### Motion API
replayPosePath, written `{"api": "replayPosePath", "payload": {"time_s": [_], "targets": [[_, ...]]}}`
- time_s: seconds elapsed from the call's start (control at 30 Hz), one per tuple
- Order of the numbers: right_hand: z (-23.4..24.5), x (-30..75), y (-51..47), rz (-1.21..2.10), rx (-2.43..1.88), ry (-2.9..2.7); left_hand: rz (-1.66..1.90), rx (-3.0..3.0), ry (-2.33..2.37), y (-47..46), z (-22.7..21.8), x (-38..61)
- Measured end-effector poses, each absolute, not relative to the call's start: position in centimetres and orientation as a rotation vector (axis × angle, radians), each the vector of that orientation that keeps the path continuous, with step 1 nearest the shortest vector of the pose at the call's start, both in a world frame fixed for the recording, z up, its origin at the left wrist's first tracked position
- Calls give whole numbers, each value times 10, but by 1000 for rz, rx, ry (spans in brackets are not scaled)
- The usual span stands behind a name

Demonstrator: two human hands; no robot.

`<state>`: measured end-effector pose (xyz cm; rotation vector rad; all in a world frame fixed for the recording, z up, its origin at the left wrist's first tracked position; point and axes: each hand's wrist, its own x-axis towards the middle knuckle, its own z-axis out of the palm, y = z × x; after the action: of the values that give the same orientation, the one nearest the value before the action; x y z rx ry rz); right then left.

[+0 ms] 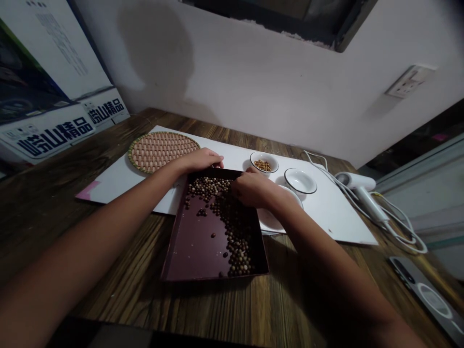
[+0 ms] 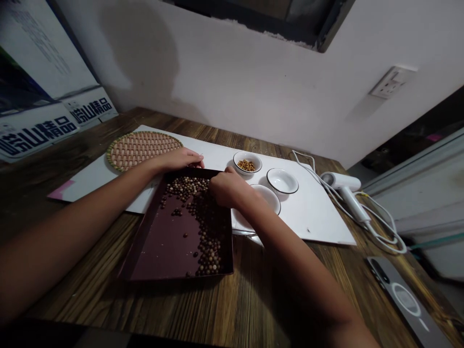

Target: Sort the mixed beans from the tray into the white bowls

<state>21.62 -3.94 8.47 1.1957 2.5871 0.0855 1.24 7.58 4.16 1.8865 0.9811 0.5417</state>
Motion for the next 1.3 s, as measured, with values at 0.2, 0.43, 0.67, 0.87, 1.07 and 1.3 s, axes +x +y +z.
{"api": "replayPosePath", "payload": {"time_s": [0.2, 0.43, 0.67, 0.87, 1.07, 1.3], "targets": [[93, 225, -36, -91, 1194, 2660, 540, 1888, 996, 75, 42, 12], [111, 241, -36, -228, 1284, 2742, 563, 1890, 1007, 78, 39, 13], [99, 229, -32, -36, 1293, 2675, 546, 1869, 992, 77, 40, 13], [92, 227, -32, -70, 1251, 2614, 549, 1886, 985, 78, 39, 12], [93, 226, -34, -112, 1212, 2593, 539, 1874, 994, 75, 41, 12], [94, 224, -36, -136, 1219, 2603, 529, 1883, 999, 75, 41, 11]]}}
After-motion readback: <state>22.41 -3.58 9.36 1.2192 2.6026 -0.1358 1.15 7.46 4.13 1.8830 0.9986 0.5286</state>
